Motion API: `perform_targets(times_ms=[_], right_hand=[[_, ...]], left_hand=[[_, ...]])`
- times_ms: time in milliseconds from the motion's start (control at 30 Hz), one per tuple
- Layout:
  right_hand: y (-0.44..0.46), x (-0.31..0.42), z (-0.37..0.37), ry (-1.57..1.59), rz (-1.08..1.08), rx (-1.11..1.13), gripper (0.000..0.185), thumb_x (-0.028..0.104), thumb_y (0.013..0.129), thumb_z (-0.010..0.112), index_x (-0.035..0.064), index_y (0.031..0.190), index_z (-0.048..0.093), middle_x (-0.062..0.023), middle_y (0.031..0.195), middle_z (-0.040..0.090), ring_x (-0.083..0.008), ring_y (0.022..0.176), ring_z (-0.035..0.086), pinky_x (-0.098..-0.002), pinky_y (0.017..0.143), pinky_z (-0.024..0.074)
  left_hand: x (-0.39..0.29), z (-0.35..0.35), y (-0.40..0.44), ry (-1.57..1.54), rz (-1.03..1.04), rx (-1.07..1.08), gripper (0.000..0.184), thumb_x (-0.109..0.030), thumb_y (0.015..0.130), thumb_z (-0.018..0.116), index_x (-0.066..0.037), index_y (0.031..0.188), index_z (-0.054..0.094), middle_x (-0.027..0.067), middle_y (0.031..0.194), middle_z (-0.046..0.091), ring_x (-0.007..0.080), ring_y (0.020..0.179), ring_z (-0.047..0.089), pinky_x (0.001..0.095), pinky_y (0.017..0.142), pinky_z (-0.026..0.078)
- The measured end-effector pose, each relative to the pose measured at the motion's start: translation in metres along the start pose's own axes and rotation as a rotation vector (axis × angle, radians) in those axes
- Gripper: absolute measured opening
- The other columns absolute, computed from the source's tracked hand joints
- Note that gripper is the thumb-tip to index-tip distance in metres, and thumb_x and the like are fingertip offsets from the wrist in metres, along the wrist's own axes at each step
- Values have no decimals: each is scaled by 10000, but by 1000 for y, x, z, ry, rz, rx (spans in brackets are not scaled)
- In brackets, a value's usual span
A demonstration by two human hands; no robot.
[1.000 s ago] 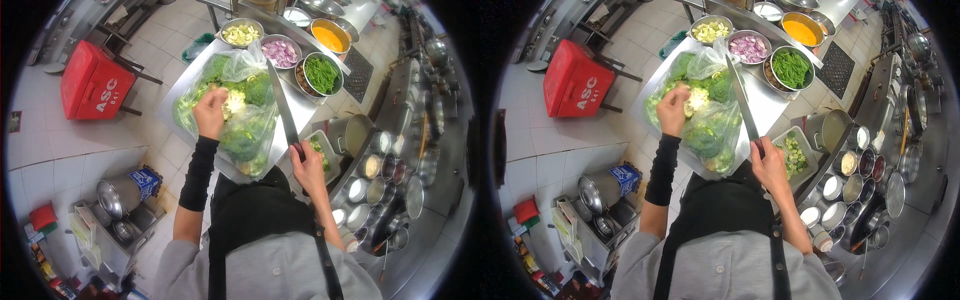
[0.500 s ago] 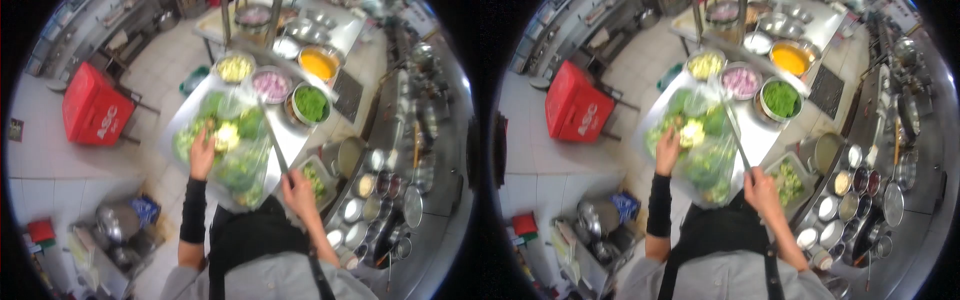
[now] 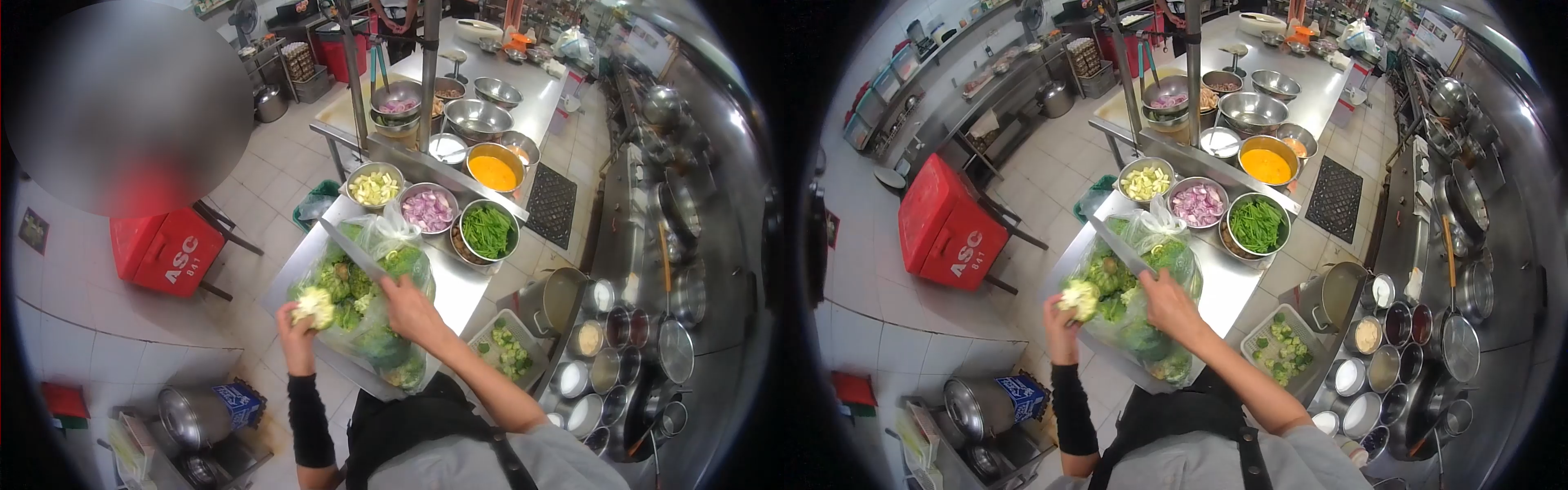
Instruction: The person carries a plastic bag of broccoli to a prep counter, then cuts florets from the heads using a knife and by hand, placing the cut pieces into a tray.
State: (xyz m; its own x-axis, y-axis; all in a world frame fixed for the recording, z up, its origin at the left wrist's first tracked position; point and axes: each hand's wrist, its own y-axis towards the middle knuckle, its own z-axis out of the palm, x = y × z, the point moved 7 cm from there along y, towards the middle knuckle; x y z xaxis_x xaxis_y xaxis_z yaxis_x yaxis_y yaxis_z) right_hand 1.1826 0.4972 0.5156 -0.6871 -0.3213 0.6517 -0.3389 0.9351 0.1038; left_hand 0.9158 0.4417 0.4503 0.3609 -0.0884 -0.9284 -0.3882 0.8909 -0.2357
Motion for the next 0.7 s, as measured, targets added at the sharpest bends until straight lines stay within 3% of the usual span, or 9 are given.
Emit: perform_targets(times_ms=[167,300,333,367,467,533,567,633,700], right_hand=[[-14,4,31,-364,-79,35,468,47,962,600,-6,1423,655,-205,1078,657,-371,1052,666,-461,857,615],[-14,21,2,-291,-154,9,334,59,956,629,-25,1267,719,-237,1037,682,-402,1025,689,-492,842,609],[-11,50,-30,-189,-186,11,290,64,951,641,-28,1209,736,-244,1013,688,-406,1009,696,-500,834,606],[-8,79,-64,-88,-212,19,249,69,946,653,-31,1151,754,-251,989,694,-411,993,703,-509,826,602],[-1,195,-152,286,-637,508,139,115,999,658,-19,1011,692,-240,1004,670,-435,924,702,-507,821,585],[-19,270,-200,345,-950,557,169,84,882,718,-25,1009,722,-189,862,670,-417,843,706,-478,789,594],[-28,291,-204,392,-935,662,218,134,971,709,52,1166,758,-170,1118,716,-384,1019,729,-451,792,618],[-42,362,-202,252,-992,724,218,181,1057,691,92,1218,808,-148,1299,785,-326,1129,762,-414,783,634],[-45,395,-198,71,-1097,664,188,165,1048,690,40,1107,818,-138,1220,810,-288,1060,769,-398,764,621]], left_hand=[[-46,-30,-28,-27,40,-68,432,-8,965,610,-85,1382,528,129,1349,622,275,1229,658,431,973,588],[-48,-34,-38,-42,37,-82,448,5,944,604,-87,1377,538,136,1346,632,292,1222,660,456,996,585],[-46,-32,-37,-33,32,-83,454,3,938,599,-87,1379,541,138,1348,634,300,1222,660,471,1006,584],[-45,-29,-36,-68,15,-63,448,22,943,633,-85,1369,540,130,1338,630,260,1201,664,412,939,596],[-36,-23,-26,-77,14,5,449,27,944,632,-87,1369,547,125,1329,635,248,1173,666,397,935,592],[-44,-5,-26,-27,-19,28,450,20,946,638,-90,1374,554,113,1315,639,230,1159,658,376,939,573],[-48,7,-26,-8,-34,35,451,16,947,641,-92,1376,557,107,1308,640,221,1151,654,365,941,564],[-49,20,-25,-9,-40,76,453,7,944,653,-92,1377,565,92,1293,640,204,1141,644,352,935,551],[-46,26,-26,-4,-46,77,444,13,941,651,-88,1365,566,92,1295,640,208,1138,648,360,945,555]])
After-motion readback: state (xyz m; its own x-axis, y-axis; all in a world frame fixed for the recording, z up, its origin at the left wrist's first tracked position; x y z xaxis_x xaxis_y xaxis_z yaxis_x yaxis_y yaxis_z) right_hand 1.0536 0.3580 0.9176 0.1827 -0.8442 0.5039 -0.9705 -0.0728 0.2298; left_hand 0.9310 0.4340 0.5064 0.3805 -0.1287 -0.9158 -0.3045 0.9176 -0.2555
